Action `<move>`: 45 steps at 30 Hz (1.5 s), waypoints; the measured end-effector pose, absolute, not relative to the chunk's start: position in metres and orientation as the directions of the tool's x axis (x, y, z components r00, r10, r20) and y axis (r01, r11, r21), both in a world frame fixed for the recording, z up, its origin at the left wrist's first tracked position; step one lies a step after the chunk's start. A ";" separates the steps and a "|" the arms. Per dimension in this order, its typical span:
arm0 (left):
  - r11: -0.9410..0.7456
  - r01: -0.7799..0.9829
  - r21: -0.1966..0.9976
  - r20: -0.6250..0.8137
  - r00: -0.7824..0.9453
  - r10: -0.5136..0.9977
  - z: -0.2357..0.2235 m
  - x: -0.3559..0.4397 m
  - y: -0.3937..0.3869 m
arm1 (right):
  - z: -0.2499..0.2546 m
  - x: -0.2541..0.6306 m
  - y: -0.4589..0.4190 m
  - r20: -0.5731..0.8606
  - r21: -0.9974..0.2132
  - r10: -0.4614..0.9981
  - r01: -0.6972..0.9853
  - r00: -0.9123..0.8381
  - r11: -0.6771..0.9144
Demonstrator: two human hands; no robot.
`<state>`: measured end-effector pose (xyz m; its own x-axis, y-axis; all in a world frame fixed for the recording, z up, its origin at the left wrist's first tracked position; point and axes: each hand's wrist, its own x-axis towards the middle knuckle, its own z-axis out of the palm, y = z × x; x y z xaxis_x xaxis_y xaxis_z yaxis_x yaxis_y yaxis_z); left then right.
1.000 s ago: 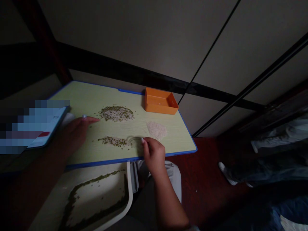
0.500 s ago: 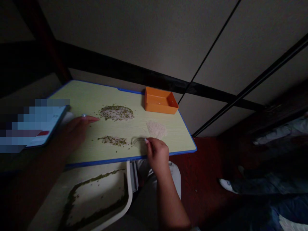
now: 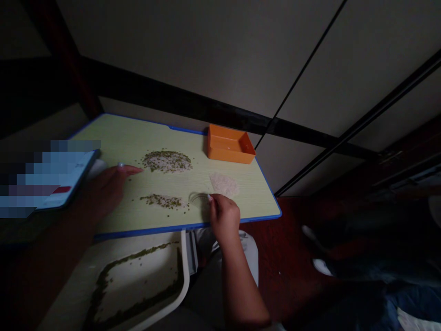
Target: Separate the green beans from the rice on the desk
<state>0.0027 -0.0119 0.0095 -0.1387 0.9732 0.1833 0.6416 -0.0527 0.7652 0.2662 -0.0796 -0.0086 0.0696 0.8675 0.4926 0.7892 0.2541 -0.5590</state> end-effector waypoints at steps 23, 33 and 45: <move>-0.067 0.645 0.761 0.195 -0.130 0.972 0.005 0.002 -0.009 | -0.009 0.269 -0.084 0.475 -0.599 0.878 0.751 0.053 0.278; -0.067 0.661 0.747 0.196 -0.123 0.973 0.006 0.001 -0.009 | -0.011 0.265 -0.086 0.478 -0.602 0.877 0.748 0.056 0.280; -0.069 0.649 0.757 0.191 -0.119 0.974 0.006 0.001 -0.009 | -0.010 0.266 -0.089 0.481 -0.600 0.876 0.746 0.048 0.288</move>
